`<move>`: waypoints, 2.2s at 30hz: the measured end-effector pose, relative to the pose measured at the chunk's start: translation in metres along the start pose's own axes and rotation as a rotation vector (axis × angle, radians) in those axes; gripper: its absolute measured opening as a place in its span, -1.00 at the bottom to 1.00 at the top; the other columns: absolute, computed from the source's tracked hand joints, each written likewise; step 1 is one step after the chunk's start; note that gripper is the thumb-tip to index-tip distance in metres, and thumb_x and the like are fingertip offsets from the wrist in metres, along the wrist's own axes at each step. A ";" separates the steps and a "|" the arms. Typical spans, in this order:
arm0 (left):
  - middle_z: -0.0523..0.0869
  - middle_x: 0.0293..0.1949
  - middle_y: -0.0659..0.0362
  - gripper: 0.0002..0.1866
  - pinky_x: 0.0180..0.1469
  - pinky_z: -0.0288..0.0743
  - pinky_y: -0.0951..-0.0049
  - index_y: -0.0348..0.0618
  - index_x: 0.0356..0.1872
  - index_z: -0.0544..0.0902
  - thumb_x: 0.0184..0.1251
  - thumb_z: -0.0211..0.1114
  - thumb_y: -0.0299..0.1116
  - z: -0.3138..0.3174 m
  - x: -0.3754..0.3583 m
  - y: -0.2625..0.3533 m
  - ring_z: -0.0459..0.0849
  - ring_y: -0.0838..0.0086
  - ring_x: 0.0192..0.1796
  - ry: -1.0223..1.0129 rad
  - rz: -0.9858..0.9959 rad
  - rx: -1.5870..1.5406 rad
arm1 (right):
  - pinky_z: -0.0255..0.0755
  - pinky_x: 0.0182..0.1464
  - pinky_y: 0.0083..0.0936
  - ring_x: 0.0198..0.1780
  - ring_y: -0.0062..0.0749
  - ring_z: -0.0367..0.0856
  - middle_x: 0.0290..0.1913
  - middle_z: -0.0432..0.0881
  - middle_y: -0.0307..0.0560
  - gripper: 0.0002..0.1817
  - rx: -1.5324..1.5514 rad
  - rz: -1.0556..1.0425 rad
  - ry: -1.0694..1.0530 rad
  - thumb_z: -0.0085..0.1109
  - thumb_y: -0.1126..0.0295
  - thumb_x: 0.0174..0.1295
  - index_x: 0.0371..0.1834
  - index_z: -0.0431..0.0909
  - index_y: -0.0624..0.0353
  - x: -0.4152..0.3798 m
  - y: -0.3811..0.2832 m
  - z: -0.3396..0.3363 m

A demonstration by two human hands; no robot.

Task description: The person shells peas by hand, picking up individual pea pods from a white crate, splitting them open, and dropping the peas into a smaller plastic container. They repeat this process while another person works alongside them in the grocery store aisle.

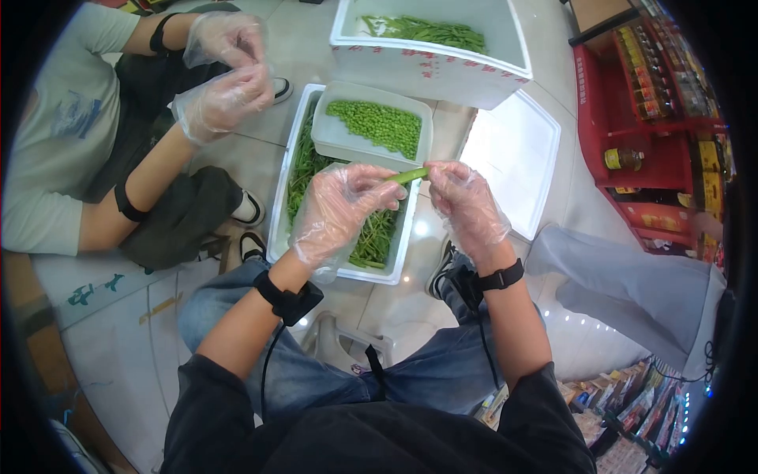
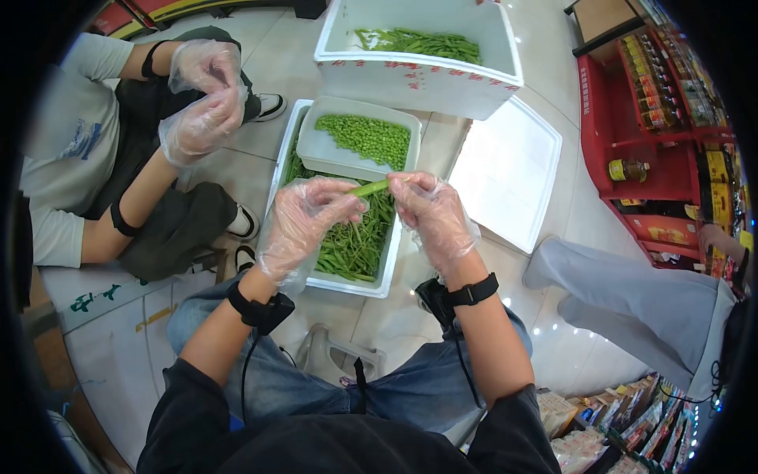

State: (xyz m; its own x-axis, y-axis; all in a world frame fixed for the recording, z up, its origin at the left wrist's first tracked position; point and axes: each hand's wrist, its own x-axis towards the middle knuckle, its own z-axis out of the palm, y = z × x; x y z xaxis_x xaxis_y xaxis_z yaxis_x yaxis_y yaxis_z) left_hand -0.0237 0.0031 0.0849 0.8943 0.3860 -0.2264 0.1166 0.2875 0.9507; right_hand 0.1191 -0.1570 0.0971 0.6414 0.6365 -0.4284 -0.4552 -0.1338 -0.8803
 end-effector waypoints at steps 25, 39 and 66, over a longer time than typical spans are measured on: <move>0.78 -0.21 0.13 -0.74 -0.09 0.55 0.59 -0.36 0.02 0.73 0.36 0.44 -0.51 -0.002 0.004 -0.004 0.72 0.56 -0.16 0.140 0.078 0.126 | 0.27 -0.40 -0.70 -0.39 -0.68 0.41 -0.29 0.57 -0.33 -0.65 0.410 0.244 -0.109 0.39 0.28 0.37 0.10 0.58 0.22 0.001 0.037 0.007; 0.79 -0.25 0.15 -0.75 -0.06 0.55 0.53 -0.33 -0.02 0.74 0.47 0.37 -0.34 0.003 0.008 -0.006 0.71 0.56 -0.20 0.258 0.119 0.166 | 0.38 -0.23 -0.59 -0.22 -0.58 0.51 -0.05 0.65 -0.24 -0.65 0.415 0.219 -0.100 0.34 0.13 0.37 0.05 0.56 0.08 0.006 0.046 0.002; 0.76 -0.32 0.21 -0.76 -0.19 0.53 0.60 -0.35 -0.09 0.72 0.44 0.42 -0.34 0.002 0.008 -0.015 0.70 0.60 -0.29 0.223 0.041 0.079 | 0.44 -0.12 -0.58 -0.19 -0.54 0.55 -0.01 0.61 -0.17 -0.66 0.468 0.290 -0.068 0.23 0.21 0.40 0.11 0.51 0.15 0.021 0.056 -0.008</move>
State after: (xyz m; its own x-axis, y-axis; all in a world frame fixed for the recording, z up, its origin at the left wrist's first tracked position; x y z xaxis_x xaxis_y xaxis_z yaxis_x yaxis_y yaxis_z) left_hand -0.0172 -0.0002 0.0695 0.7827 0.5822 -0.2203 0.1233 0.2019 0.9716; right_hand 0.1119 -0.1575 0.0372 0.4146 0.6732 -0.6124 -0.8430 0.0307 -0.5370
